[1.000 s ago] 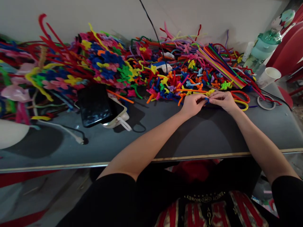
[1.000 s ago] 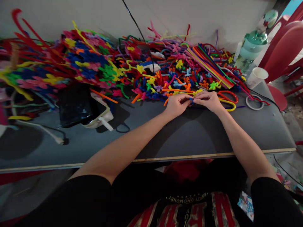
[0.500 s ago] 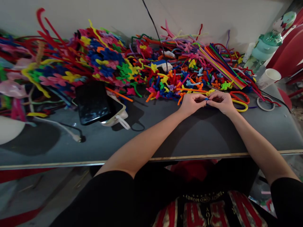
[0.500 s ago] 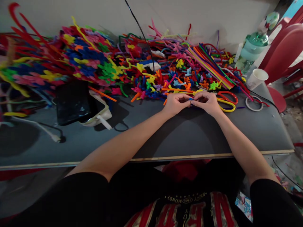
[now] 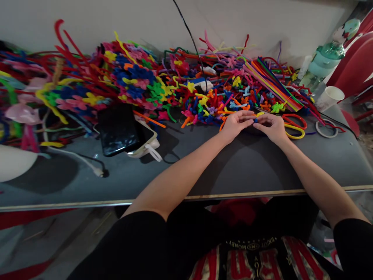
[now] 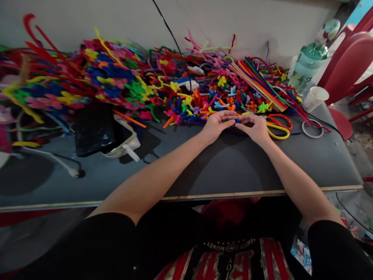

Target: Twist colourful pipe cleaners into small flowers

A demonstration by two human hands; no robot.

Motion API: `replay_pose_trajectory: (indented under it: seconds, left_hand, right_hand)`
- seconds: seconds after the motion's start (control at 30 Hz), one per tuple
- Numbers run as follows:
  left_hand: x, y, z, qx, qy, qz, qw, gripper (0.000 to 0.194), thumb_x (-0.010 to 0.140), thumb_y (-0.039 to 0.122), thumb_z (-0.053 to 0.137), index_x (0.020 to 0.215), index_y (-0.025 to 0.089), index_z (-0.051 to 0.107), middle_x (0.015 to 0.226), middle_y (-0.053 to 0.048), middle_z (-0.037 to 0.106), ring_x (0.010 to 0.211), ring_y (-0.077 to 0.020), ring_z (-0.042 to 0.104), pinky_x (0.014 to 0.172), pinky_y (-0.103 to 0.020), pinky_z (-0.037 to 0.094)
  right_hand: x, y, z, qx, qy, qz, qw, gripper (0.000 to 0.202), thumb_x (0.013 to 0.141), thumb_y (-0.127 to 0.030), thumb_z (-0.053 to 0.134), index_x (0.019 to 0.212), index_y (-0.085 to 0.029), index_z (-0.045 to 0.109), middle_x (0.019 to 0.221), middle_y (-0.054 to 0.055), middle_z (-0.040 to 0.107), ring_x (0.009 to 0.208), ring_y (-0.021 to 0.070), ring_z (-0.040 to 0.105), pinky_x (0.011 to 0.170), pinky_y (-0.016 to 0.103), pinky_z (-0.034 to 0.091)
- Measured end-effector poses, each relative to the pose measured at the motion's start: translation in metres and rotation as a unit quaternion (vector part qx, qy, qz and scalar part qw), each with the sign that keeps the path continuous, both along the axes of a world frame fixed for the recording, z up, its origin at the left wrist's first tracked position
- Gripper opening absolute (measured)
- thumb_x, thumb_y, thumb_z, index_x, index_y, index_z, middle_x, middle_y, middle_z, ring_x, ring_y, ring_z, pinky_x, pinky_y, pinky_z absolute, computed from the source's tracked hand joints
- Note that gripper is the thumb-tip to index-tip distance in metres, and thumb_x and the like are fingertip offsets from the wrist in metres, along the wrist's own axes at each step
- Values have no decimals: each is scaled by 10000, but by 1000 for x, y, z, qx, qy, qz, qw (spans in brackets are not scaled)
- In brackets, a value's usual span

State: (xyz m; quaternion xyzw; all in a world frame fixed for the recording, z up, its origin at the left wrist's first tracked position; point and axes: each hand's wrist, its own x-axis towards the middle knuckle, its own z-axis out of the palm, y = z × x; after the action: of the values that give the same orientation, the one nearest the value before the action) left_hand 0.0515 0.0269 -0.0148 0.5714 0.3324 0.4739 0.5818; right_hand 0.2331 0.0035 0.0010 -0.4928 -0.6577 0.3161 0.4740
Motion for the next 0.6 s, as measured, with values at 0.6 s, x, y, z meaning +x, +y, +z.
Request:
replay_pose_trajectory:
  seconds: [0.6]
  left_hand:
    - [3, -10, 0, 79, 107, 9, 991, 386, 884, 482, 648, 1084, 159, 711, 671, -15, 690, 535, -120, 603, 491, -232, 458]
  right_hand:
    - [-5, -11, 6, 176, -89, -53, 979, 102, 849, -272, 652, 864, -193, 715, 828, 45, 739, 702, 150, 665, 611, 286, 527]
